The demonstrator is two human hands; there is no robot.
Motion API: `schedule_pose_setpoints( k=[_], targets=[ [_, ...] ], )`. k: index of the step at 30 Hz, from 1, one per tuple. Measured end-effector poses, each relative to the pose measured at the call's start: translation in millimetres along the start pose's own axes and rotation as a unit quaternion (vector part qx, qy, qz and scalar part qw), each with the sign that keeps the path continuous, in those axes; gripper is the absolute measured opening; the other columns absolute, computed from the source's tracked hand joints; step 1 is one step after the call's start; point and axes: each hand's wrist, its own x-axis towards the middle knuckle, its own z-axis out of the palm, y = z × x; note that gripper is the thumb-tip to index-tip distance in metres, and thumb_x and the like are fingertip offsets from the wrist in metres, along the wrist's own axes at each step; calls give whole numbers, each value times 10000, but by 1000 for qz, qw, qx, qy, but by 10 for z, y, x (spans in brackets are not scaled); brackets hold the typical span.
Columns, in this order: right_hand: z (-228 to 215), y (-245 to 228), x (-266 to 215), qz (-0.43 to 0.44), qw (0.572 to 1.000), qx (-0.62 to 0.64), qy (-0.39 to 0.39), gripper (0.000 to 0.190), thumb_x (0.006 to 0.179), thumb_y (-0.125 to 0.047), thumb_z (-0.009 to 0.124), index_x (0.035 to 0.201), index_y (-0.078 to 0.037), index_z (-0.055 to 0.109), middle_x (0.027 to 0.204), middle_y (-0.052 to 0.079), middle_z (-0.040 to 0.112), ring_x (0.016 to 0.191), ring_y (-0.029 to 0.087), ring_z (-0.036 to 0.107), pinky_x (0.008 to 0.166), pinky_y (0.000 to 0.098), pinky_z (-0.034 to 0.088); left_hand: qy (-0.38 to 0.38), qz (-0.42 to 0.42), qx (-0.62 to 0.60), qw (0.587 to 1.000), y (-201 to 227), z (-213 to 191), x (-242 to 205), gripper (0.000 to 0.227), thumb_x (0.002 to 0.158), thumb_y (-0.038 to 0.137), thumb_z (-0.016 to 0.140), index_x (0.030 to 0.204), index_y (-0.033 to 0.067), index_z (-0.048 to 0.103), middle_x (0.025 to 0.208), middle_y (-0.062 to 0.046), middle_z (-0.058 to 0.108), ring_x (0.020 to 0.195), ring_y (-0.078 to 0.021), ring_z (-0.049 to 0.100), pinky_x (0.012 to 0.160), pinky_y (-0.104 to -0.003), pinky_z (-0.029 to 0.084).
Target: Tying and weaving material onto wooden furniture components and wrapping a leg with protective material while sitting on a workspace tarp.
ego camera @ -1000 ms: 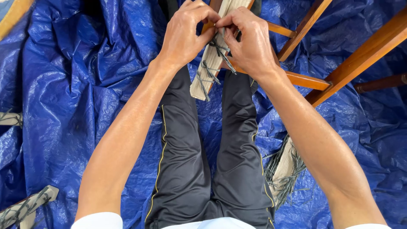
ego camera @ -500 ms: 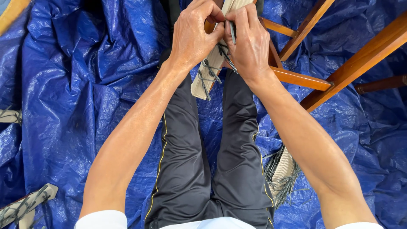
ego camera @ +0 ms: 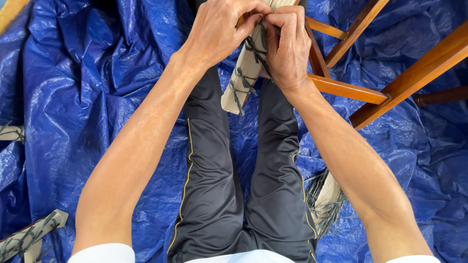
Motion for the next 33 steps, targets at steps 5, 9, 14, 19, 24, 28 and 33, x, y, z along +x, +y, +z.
schedule_pose_setpoints(
  k=[5, 9, 14, 19, 24, 28, 33],
  targets=[
    [14, 64, -39, 11, 1000, 29, 0, 210, 1085, 19, 726, 1152, -58, 543, 1126, 111, 552, 966, 294, 652, 751, 396, 542, -22, -7, -28, 999, -18, -24, 39, 90, 986, 68, 760, 1076, 62, 757, 913, -83, 752, 784, -229, 732, 681, -335, 557],
    [-6, 67, -43, 12, 999, 32, -8, 230, 1079, 17, 745, 1132, -47, 531, 1115, 114, 541, 963, 300, 625, 785, 402, 525, -43, -2, -44, 998, -70, -29, 72, 76, 957, 43, 751, 1031, 38, 736, 913, -94, 750, 797, -218, 736, 697, -324, 562],
    [-21, 40, -34, 22, 999, 45, -9, 234, 1063, 27, 750, 1134, -39, 537, 1123, 118, 542, 980, 309, 626, 808, 402, 527, -85, -15, -51, 995, -83, -109, 117, 94, 948, 26, 745, 1042, 31, 740, 902, -98, 746, 790, -217, 731, 689, -332, 552],
    [-11, 18, -23, 30, 998, 49, -9, 234, 1058, 32, 747, 1137, -45, 541, 1126, 123, 537, 992, 313, 633, 820, 401, 534, -92, -11, -67, 993, -165, -116, 90, 168, 934, -13, 706, 1089, 42, 742, 974, -72, 760, 889, -196, 759, 776, -307, 597],
    [-3, 27, -27, 25, 998, 50, -8, 232, 1062, 42, 739, 1142, -50, 542, 1128, 117, 540, 1003, 306, 637, 828, 395, 537, -100, -13, -85, 991, -206, -108, 86, 177, 927, -6, 717, 1102, 23, 713, 991, -77, 758, 913, -190, 763, 799, -303, 607],
    [-21, 12, -16, 33, 998, 61, -9, 222, 1071, 38, 737, 1144, -45, 545, 1126, 119, 538, 1000, 293, 635, 833, 390, 538, -106, -50, -81, 990, -92, -86, 101, 150, 899, 29, 742, 1039, 21, 689, 889, -80, 736, 818, -185, 760, 736, -309, 593],
    [-87, -9, -17, 44, 995, 91, -21, 193, 1074, 6, 747, 1099, -30, 559, 1073, 123, 542, 909, 275, 622, 742, 372, 519, -57, -60, -7, 997, 27, -31, 103, 139, 868, 17, 743, 949, 27, 630, 765, -92, 669, 679, -222, 691, 623, -353, 527]
  ],
)
